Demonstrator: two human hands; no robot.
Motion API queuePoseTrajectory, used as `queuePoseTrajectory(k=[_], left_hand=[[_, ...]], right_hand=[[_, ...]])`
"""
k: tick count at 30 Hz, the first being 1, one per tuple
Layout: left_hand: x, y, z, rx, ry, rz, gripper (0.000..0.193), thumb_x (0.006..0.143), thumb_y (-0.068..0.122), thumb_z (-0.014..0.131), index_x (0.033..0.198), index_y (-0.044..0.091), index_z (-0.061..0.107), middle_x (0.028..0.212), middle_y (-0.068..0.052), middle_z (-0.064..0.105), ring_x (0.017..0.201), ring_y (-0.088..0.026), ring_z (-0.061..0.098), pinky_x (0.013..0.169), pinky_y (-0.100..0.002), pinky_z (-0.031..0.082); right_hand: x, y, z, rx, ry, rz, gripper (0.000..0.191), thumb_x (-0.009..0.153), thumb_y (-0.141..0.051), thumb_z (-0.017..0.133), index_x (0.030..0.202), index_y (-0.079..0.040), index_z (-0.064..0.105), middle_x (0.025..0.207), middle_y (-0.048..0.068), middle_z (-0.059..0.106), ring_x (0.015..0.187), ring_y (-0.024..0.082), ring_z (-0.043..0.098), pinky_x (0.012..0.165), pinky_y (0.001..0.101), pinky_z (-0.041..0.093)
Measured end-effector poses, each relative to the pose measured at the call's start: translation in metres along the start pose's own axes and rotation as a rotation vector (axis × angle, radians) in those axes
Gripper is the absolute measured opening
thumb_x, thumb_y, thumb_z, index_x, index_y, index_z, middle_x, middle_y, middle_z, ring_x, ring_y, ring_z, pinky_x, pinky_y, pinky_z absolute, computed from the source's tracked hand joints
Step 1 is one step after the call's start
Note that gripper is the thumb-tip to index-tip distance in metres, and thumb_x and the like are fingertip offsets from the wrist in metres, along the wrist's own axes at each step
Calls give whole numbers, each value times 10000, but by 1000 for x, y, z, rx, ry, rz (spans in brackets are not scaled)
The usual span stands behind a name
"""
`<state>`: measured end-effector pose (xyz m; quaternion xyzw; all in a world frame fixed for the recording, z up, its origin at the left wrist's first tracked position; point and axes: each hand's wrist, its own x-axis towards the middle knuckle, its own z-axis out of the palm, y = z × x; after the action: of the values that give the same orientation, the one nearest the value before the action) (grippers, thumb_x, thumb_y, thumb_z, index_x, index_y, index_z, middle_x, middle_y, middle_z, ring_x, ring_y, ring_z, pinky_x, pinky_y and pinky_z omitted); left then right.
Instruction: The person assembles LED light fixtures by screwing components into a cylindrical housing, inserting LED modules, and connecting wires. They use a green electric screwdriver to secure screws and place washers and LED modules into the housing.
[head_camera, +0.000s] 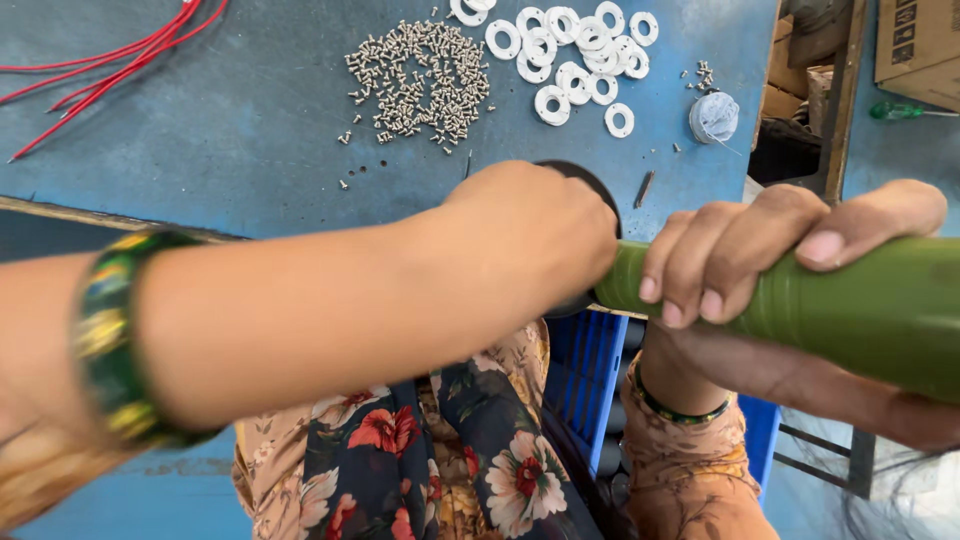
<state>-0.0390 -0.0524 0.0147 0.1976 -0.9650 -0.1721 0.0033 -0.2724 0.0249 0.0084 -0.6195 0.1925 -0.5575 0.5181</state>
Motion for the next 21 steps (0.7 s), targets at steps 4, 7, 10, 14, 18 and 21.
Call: queuePoseTrajectory(k=[4,7,10,14,18,21], left_hand=[[-45,-12,-7,241,188,240,140,758,234,698,794,113,759,883,-61,691,976,-264,661,1146,-546,321],[-63,-26,-1,188,189,274,204,687,292,702,725,101,760,825,-45,686,1047,-256,639,1230,-526,146],[-62,-34,6,266,209,289,229,614,312,692,724,124,763,818,-5,697,1033,-230,647,1241,-502,127],[-44,-41,12,309,233,335,102,707,195,682,658,236,761,685,23,698,921,-228,659,1218,-486,164],[-38,-55,16,278,344,392,134,728,192,681,639,265,749,645,37,687,806,-200,675,1199,-435,236],[-37,-59,20,368,396,388,145,710,196,675,596,262,738,598,39,676,732,-185,682,1173,-432,252]], right_hand=[[6,1,4,14,1,14,886,756,-808,613,1231,-73,476,850,159,584,717,295,595,662,479,469],[11,2,5,25,-9,21,892,752,-814,601,1238,-77,481,848,155,586,710,292,602,667,475,472],[16,0,5,18,-37,57,905,746,-820,605,1258,-82,496,865,153,584,708,296,599,677,478,484],[26,-2,8,26,-60,137,913,748,-822,654,1265,-84,510,893,134,589,707,298,592,698,505,539],[44,-1,10,14,-140,203,656,861,-597,699,1282,-127,520,893,86,622,726,259,623,715,478,540],[60,5,4,62,-307,227,458,957,-453,641,1252,-133,500,917,83,633,776,251,653,744,479,552]])
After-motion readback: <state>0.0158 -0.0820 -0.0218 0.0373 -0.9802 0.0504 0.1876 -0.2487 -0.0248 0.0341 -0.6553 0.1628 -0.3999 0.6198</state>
